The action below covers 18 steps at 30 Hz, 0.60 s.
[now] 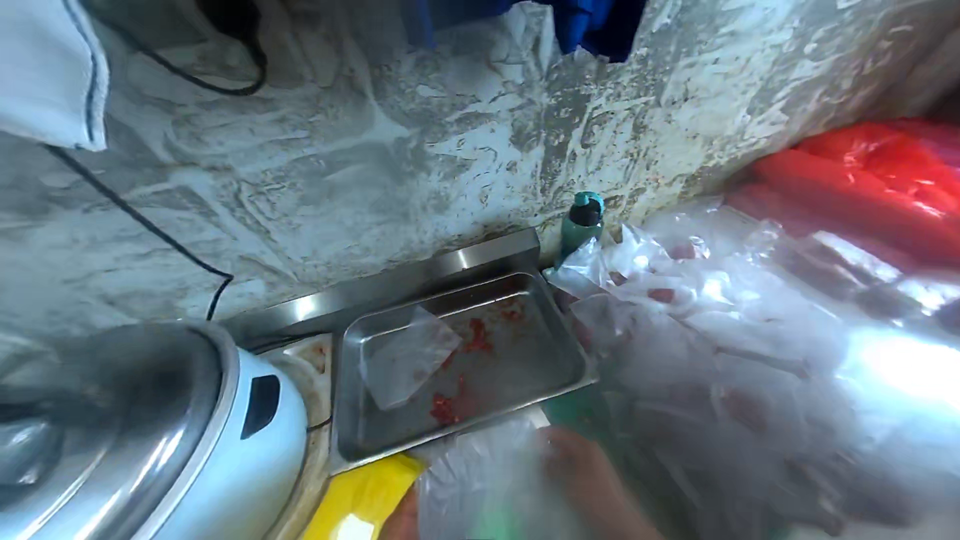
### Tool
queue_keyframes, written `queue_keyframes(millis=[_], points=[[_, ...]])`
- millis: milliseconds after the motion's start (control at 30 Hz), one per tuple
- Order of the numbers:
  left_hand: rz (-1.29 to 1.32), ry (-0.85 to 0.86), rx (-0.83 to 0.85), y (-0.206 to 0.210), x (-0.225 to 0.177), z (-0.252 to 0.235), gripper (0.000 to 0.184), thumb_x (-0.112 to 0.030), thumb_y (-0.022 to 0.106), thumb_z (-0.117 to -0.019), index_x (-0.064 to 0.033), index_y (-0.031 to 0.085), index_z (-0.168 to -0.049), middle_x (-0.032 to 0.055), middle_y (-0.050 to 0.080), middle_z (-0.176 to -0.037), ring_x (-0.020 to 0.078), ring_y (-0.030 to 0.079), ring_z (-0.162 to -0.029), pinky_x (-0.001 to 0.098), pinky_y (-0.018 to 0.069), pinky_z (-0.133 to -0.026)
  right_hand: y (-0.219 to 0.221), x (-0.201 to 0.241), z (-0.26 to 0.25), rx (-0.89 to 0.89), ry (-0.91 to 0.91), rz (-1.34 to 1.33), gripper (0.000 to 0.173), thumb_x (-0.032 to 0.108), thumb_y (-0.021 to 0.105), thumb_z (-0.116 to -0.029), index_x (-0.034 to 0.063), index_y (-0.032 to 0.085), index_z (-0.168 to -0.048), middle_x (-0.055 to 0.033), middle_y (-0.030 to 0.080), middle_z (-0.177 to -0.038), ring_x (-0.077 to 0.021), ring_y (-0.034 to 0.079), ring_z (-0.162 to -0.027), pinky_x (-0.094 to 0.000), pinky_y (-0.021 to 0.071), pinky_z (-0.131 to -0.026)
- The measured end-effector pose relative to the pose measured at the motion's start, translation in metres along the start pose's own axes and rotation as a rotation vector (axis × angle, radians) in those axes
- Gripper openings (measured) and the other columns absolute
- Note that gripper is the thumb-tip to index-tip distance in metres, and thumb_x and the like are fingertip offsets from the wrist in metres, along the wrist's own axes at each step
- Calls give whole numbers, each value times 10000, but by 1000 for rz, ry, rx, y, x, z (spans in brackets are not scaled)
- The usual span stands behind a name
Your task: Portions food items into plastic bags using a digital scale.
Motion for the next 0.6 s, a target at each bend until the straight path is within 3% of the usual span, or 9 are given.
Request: queue_keyframes(millis=[33, 67, 133, 167, 200, 267, 400, 467, 600], points=[[-76, 20, 44, -7, 0, 1, 757, -687, 635, -876, -115, 561, -1367, -54, 695, -1238, 71, 641, -1151, 324, 524, -1014, -2, 3, -6, -15, -22, 24, 308, 52, 624, -920, 2, 658, -1223, -53, 710, -868, -112, 667, -716, -332, 586, -685], [-144, 42, 25, -18, -1, 3, 582, -535, 658, -944, -106, 603, -1333, -45, 712, -1203, 82, 662, -1105, 332, 545, -981, 0, 6, -10, -6, -40, 49, 316, 55, 620, -920, 14, 657, -1232, -47, 701, -858, -108, 653, -698, -325, 576, -662], [-397, 71, -128, -44, -9, 7, 209, -184, 620, -1009, -25, 675, -1133, -18, 739, -994, 78, 703, -902, 319, 599, -842, 12, 17, -20, 70, -56, 80, 333, 70, 621, -936, 36, 648, -1266, -49, 710, -893, -115, 661, -716, -326, 579, -667], [-514, 69, -208, -54, -15, 10, 165, -85, 592, -1003, 35, 686, -1067, 23, 737, -929, 89, 708, -839, 326, 612, -803, 22, 21, -28, 133, -55, 74, 354, 88, 621, -951, 42, 627, -1302, -47, 724, -943, -114, 678, -757, -324, 591, -704], [-568, 68, -291, -63, -22, 13, 149, -52, 568, -1005, 48, 677, -1022, 21, 733, -880, 82, 710, -792, 319, 623, -771, 31, 25, -37, 196, -53, 51, 375, 113, 625, -962, 46, 605, -1331, -40, 730, -971, -111, 689, -784, -316, 598, -728], [-553, 122, -449, -87, -40, 22, 127, -36, 538, -1007, -1, 652, -963, -61, 702, -805, 20, 677, -739, 260, 603, -728, 44, 33, -60, 266, -47, -16, 405, 148, 637, -975, 32, 578, -1358, -43, 720, -961, -127, 696, -822, -318, 599, -780], [-378, 297, -501, -136, -65, 48, 222, -10, 483, -1025, -105, 684, -1043, -101, 752, -897, 35, 704, -777, 262, 609, -735, 40, 39, -122, 94, -3, 82, 393, 131, 641, -997, 13, 570, -1364, -115, 713, -1017, -189, 703, -881, -372, 592, -819], [-338, 325, -507, -156, -68, 64, 251, -24, 468, -1037, -128, 692, -1079, -85, 761, -938, 56, 713, -809, 280, 609, -764, 41, 30, -164, 34, -20, 200, 415, 177, 696, -978, 10, 589, -1342, -136, 714, -1066, -208, 698, -916, -398, 585, -828], [-355, 380, -663, -188, -70, 104, 198, -3, 490, -1016, -70, 664, -1081, -62, 753, -1007, 80, 707, -957, 331, 582, -910, 75, 21, -233, 36, -17, 454, 583, 308, 737, -947, 13, 550, -1414, -214, 647, -1283, -351, 651, -1143, -568, 530, -980]])
Point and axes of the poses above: each hand's wrist, its own z-axis away from the middle knuckle, its own y-axis out of the palm, x = y × z, the point moved 10 cm from there along -z, towards the middle knuckle
